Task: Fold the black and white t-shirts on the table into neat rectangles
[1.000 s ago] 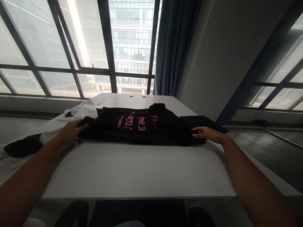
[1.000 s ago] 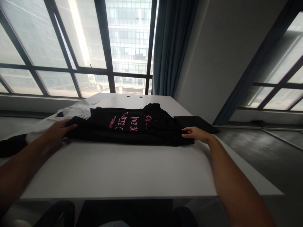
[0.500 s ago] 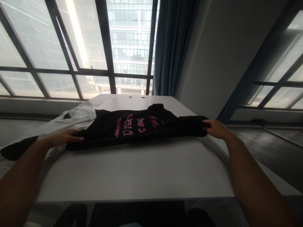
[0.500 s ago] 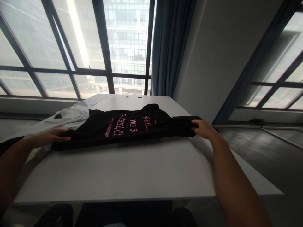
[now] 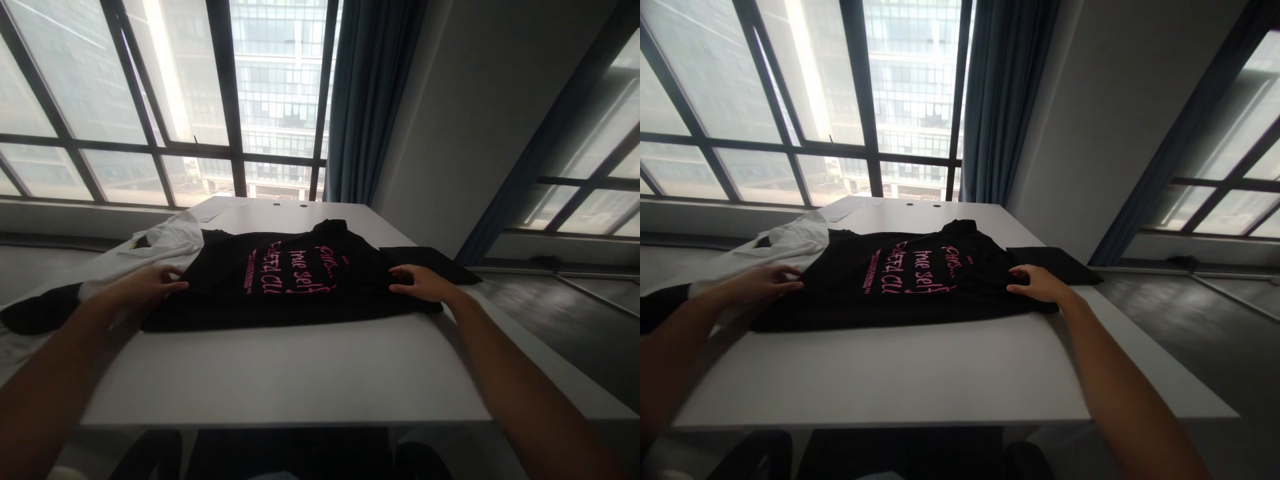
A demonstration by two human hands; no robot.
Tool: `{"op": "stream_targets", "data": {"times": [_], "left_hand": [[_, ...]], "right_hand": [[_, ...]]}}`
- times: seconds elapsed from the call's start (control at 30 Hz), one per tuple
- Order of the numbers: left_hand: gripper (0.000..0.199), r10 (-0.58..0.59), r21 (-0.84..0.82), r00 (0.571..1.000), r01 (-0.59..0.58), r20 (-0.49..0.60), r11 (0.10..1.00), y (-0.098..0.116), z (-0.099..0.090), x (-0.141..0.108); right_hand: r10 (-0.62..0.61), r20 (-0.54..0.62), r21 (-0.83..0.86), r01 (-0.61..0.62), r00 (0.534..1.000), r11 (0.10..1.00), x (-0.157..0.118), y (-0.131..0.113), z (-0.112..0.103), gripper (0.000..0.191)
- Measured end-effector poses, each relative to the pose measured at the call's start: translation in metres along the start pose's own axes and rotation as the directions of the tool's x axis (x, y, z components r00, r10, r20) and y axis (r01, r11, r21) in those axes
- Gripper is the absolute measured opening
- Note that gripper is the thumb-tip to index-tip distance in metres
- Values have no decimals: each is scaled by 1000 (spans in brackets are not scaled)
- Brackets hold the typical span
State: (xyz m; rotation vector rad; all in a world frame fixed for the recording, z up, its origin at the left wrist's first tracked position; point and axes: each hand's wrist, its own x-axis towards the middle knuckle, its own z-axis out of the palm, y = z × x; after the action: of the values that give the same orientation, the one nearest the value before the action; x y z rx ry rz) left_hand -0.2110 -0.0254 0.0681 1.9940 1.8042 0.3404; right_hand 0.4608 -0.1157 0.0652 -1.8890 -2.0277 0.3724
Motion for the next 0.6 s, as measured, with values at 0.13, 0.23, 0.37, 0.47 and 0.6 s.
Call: {"op": "stream_targets", "data": {"times": [0.13, 0.23, 0.37, 0.47, 0.6], "left_hand": [[81, 212, 126, 973, -199, -92, 972, 17, 13, 7], [69, 291, 144, 956, -291, 16, 946, 26, 22, 7], [62, 244, 147, 958, -266, 152, 953, 32, 25, 4], [53, 259, 105, 950, -279, 173, 955, 30, 23, 3], [52, 294, 44, 949, -300, 113, 953, 24, 16, 2]], "right_hand": [[-71, -25, -134, 67, 997, 989, 15, -18, 28, 49], [-94, -49, -260, 78, 994, 962, 21, -22, 40, 36], [-118, -90, -383, 75, 989, 921, 26, -21, 47, 25], [-128, -172, -441, 39, 977, 897, 27, -22, 47, 20], [-100, -401, -358, -56, 911, 932, 28, -19, 37, 23]]}}
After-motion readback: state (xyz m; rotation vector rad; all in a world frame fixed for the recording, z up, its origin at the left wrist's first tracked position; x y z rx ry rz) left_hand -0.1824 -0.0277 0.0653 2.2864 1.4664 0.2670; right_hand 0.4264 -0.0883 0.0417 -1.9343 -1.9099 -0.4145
